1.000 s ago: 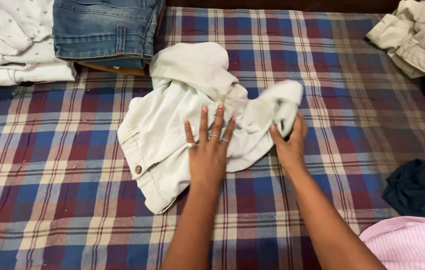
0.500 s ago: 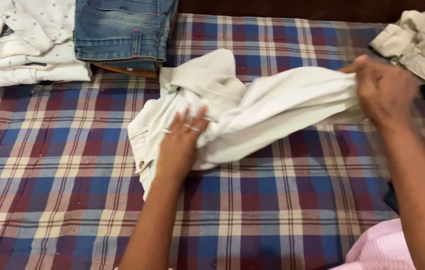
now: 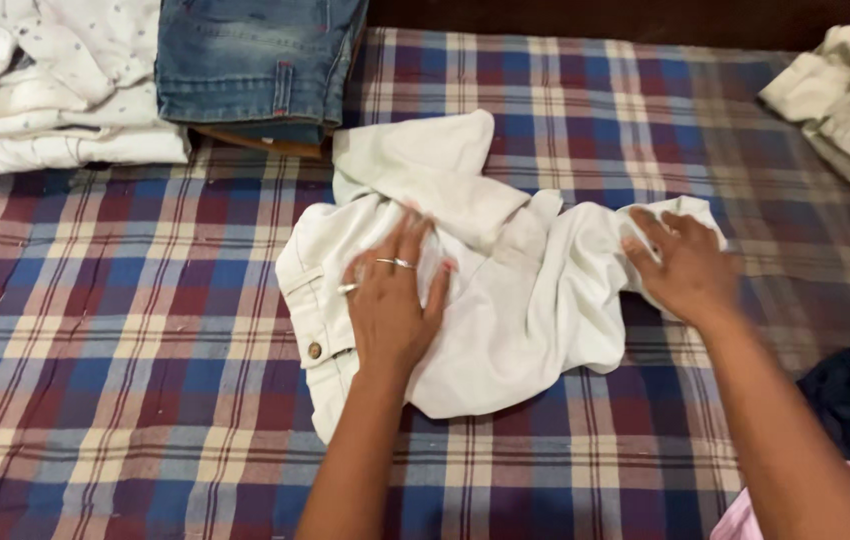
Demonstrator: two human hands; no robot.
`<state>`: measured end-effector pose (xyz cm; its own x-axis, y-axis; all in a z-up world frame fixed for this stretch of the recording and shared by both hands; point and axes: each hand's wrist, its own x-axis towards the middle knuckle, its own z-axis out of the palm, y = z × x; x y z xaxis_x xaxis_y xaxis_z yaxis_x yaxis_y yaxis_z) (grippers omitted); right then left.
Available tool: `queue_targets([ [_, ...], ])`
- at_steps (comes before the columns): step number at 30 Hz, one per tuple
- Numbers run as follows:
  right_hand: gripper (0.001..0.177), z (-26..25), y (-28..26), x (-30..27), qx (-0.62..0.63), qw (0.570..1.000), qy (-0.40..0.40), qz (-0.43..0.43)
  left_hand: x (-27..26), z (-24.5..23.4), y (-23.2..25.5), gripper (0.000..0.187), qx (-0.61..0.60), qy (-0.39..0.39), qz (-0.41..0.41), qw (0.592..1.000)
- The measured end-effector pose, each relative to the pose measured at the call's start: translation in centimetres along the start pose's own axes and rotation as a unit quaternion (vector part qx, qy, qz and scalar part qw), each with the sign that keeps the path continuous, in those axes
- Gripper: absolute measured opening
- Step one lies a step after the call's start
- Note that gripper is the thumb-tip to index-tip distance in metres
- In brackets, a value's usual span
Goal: The person folds a pair of blue jeans and then spreads out and buttons a pair of white pants on a bed.
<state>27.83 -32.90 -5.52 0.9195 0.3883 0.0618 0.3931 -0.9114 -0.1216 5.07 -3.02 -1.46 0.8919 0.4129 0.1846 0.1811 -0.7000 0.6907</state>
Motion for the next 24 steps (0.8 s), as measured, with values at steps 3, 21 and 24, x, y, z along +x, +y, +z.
queue_targets([
  [3, 0.069, 7.7, -0.8, -2.4, -0.069, 0.997, 0.013, -0.036, -0.9, 2.9, -2.1, 0.061, 0.236, 0.180, -0.003, 0.955],
  [21, 0.066, 7.7, -1.4, -5.5, 0.026, 0.993, 0.100, -0.051, -1.8, 4.8, -3.4, 0.062, 0.233, 0.175, -0.022, 0.956],
  [24, 0.065, 6.7, 0.3, -6.2, -0.024, 0.992, 0.085, 0.094, -2.0, 5.0, -3.4, 0.063, 0.228, 0.168, -0.020, 0.959],
])
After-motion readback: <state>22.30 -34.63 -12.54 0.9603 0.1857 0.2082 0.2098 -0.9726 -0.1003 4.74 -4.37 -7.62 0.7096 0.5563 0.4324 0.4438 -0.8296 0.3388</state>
